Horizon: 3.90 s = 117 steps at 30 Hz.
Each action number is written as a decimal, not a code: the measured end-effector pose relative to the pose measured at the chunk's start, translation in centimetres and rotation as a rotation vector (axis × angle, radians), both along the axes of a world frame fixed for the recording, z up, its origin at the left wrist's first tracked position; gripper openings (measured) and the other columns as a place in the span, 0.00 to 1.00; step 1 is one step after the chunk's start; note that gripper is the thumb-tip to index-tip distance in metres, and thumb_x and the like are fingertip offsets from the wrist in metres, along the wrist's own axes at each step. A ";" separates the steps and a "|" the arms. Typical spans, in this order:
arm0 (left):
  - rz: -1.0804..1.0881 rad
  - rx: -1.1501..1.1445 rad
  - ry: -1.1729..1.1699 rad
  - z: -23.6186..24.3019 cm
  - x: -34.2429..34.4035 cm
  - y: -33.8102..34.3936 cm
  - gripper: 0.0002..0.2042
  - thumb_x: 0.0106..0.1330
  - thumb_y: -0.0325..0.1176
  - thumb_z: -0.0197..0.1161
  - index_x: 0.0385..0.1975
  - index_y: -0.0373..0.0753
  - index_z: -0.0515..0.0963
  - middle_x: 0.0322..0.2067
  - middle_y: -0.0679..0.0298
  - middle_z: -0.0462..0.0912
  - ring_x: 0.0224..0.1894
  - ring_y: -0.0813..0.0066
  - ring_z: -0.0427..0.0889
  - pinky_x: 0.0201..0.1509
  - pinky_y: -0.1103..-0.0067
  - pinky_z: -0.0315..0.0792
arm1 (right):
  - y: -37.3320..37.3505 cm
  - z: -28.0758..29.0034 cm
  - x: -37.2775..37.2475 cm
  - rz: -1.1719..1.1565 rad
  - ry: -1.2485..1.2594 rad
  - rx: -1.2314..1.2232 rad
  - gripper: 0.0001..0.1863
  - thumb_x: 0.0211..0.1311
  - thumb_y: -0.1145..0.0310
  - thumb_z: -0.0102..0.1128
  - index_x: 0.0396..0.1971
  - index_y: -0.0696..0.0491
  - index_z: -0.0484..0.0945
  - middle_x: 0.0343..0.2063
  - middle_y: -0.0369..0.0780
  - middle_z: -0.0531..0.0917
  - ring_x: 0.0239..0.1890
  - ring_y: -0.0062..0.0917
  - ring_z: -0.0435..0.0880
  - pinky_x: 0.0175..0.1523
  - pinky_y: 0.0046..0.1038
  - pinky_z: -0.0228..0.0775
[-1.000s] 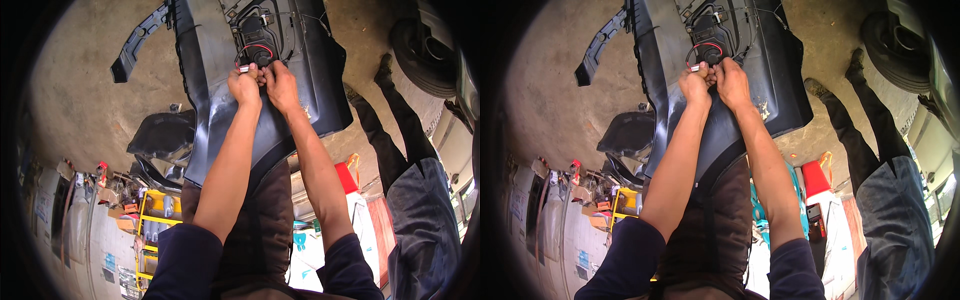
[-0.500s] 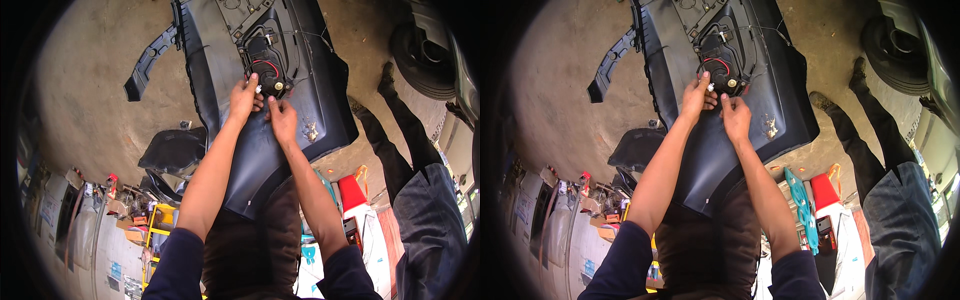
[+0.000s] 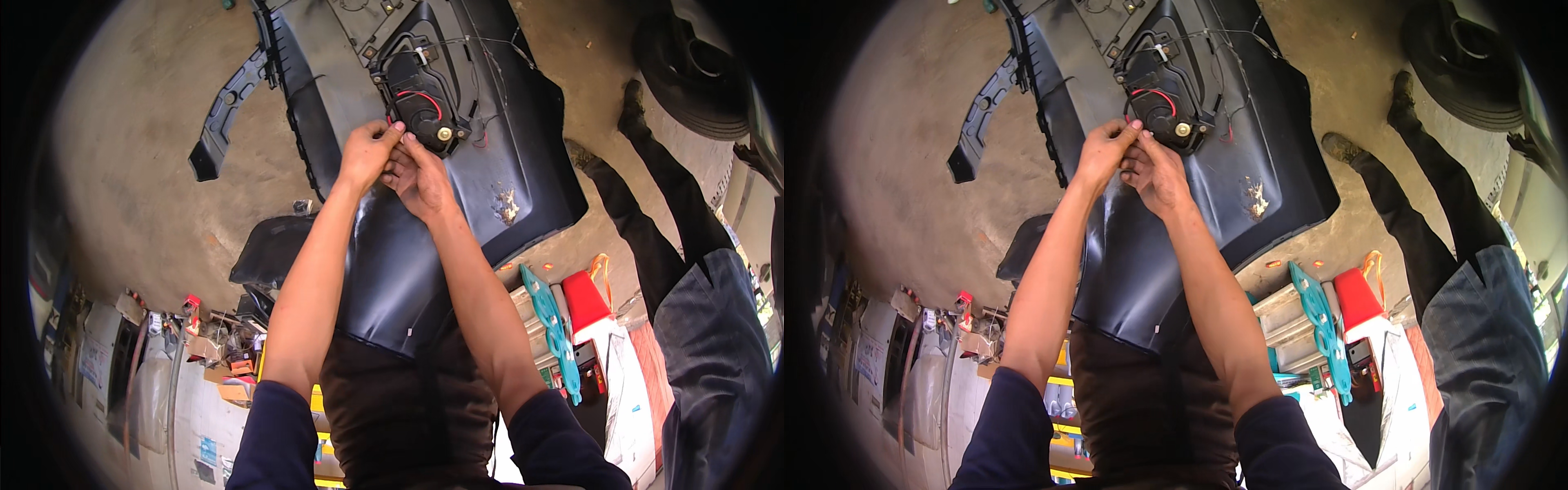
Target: The person works on a detached car bumper, using a screwdriver to adjust components and scissors to cut wires. They then use electrical tape to secure the wires and reposition the bumper assembly.
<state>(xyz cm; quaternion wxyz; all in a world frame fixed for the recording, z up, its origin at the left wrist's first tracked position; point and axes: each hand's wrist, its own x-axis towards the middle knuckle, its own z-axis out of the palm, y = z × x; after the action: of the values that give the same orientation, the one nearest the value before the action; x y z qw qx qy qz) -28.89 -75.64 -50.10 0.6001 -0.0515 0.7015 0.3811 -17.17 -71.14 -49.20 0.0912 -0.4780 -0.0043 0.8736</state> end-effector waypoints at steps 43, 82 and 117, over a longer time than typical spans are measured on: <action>0.149 -0.025 -0.107 -0.5 1.8 0.3 0.16 0.74 0.43 0.55 0.30 0.36 0.72 0.16 0.70 0.68 0.13 0.82 0.62 0.14 0.79 0.57 | -2.0 -0.1 -0.5 0.110 -0.411 0.455 0.14 0.72 0.66 0.55 0.30 0.61 0.79 0.22 0.37 0.81 0.21 0.18 0.77 0.28 0.20 0.69; 0.114 0.281 0.020 0.8 3.0 0.1 0.13 0.62 0.28 0.69 0.35 0.34 0.68 0.23 0.58 0.82 0.23 0.76 0.82 0.25 0.79 0.75 | 2.4 3.1 7.3 0.952 -0.733 0.961 0.15 0.69 0.62 0.56 0.34 0.61 0.80 0.18 0.38 0.82 0.18 0.20 0.79 0.26 0.26 0.71; -0.460 0.290 0.349 -0.4 -0.6 1.3 0.28 0.60 0.56 0.66 0.21 0.31 0.73 0.15 0.55 0.73 0.21 0.71 0.70 0.29 0.66 0.67 | -9.8 15.9 17.7 0.522 -1.231 0.787 0.33 0.60 0.58 0.69 0.55 0.65 0.66 0.44 0.50 0.76 0.45 0.32 0.80 0.52 0.32 0.74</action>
<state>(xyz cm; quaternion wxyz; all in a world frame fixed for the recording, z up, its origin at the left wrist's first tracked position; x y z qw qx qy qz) -29.49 -74.36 -50.46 0.5421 0.2608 0.7255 0.3344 0.57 -80.90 -33.25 0.0266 -0.7933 -0.4767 0.3778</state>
